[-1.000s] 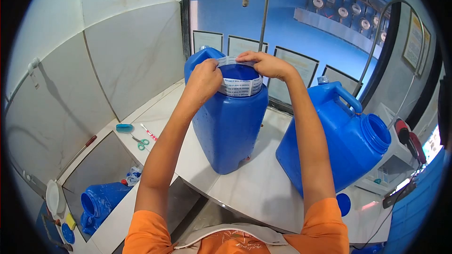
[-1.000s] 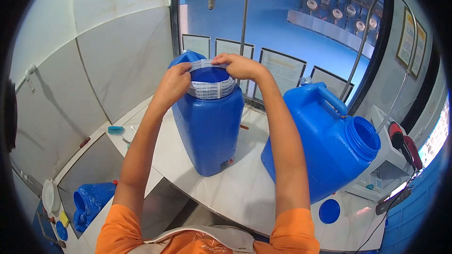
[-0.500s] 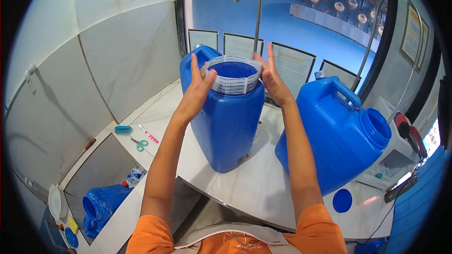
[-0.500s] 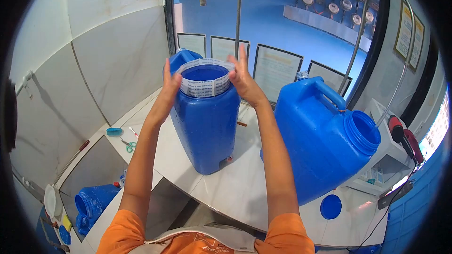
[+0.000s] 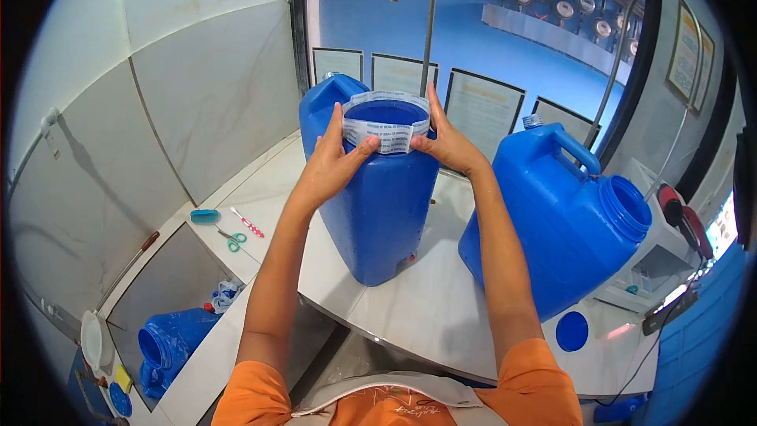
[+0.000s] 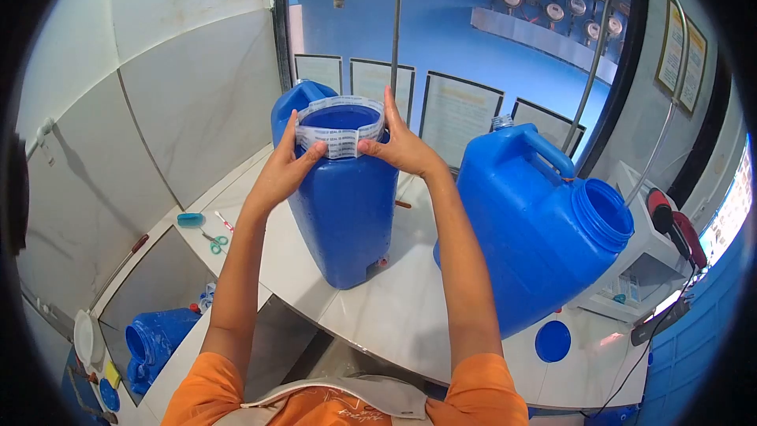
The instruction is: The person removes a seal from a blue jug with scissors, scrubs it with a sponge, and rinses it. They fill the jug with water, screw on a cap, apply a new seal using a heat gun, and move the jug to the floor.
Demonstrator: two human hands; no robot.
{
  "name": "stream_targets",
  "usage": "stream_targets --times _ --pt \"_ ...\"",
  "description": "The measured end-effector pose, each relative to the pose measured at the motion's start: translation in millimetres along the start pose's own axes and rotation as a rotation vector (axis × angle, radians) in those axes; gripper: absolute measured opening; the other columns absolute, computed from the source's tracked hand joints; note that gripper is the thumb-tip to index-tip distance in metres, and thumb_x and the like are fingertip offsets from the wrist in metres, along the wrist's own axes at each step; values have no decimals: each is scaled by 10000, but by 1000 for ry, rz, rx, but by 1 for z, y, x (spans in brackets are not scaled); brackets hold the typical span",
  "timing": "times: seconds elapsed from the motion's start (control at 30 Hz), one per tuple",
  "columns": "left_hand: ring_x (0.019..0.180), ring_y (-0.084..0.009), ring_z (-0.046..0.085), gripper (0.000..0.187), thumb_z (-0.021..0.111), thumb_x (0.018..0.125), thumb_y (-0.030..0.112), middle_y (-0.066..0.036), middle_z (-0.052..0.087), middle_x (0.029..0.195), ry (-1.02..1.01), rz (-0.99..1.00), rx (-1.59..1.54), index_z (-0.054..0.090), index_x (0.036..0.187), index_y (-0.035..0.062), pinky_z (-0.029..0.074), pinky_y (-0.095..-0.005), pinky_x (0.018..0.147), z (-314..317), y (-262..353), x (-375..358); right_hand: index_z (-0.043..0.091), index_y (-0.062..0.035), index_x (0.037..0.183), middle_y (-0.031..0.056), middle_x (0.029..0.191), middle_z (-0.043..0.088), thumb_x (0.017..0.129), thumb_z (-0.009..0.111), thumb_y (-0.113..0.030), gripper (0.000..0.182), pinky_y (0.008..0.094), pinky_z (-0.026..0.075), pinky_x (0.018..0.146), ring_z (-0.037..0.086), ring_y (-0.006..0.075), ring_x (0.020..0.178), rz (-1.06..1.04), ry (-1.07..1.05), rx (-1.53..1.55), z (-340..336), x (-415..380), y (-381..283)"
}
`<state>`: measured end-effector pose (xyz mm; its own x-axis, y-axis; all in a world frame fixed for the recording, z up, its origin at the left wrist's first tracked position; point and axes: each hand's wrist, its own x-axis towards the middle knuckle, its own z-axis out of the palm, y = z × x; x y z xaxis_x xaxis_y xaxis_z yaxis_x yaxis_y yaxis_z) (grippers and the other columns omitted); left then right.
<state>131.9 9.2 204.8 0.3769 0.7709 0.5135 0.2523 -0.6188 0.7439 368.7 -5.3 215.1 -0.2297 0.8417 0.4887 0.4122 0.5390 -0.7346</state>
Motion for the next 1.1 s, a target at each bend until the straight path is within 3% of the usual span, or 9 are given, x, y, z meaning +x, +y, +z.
stream_targets --times 0.3,0.47,0.5,0.57,0.63,0.73,0.8,1.0,1.1 --pt "1346 -303 248 915 634 829 424 -250 252 1435 -113 20 -39 117 1422 -43 210 -351 1086 -14 -8 0 -181 -130 1420 275 1457 156 541 653 -747 1360 453 92 1115 101 427 1361 10 98 -153 6 -3 7" --pt "1368 -289 199 878 596 856 426 -238 176 1467 -66 40 185 102 1431 -17 204 -388 1091 -16 -9 -1 -201 -140 1415 262 1470 130 656 567 -749 1239 442 111 1111 95 365 1381 -71 6 -64 -4 -2 0" --pt "1377 -283 168 840 505 886 475 -226 152 1477 -37 -8 66 90 1435 -8 171 -392 1100 -17 -5 0 -201 -140 1415 262 1470 130 656 567 -749 1239 442 111 1111 95 365 1381 -71 4 -64 -7 0 -2" --pt "1386 -277 136 811 414 916 523 -215 128 1487 -6 -57 -52 78 1438 1 137 -395 1109 -18 7 1 -152 -140 1431 239 1483 100 770 369 -765 1048 394 69 1120 64 333 1389 69 76 331 -14 8 -5" --pt "1396 -267 92 761 170 935 582 -175 97 1504 -138 -109 -314 55 1445 29 43 -383 1121 -14 19 0 -117 -140 1440 230 1486 93 791 279 -764 983 385 44 1120 50 329 1391 119 84 319 -7 20 -2" --pt "1399 -281 86 746 57 936 559 -193 123 1496 71 -52 159 69 1439 8 18 -458 1107 8 -4 -3 -63 -142 1452 217 1492 78 827 175 -747 902 377 26 1120 44 321 1393 113 160 199 12 16 -16" --pt "1405 -265 48 750 23 927 563 -172 118 1503 73 -53 180 72 1443 21 -11 -478 1101 6 -1 -7 -43 -143 1455 214 1494 70 842 160 -731 873 379 32 1120 51 318 1393 58 224 93 16 15 -15" --pt "1397 -269 79 928 28 846 712 -187 115 1496 39 -73 -154 38 1434 -7 -13 -381 1117 -9 2 18 -13 -144 1461 254 1449 217 775 132 -808 965 405 132 1108 218 347 1354 146 158 371 0 38 -13" --pt "1388 -289 126 984 1 819 738 -195 198 1475 -28 -107 -333 97 1425 -32 -18 -385 1115 -4 -1 30 31 -121 1462 288 1377 332 815 123 -766 919 379 272 1063 399 347 1254 188 74 466 1 47 -12"
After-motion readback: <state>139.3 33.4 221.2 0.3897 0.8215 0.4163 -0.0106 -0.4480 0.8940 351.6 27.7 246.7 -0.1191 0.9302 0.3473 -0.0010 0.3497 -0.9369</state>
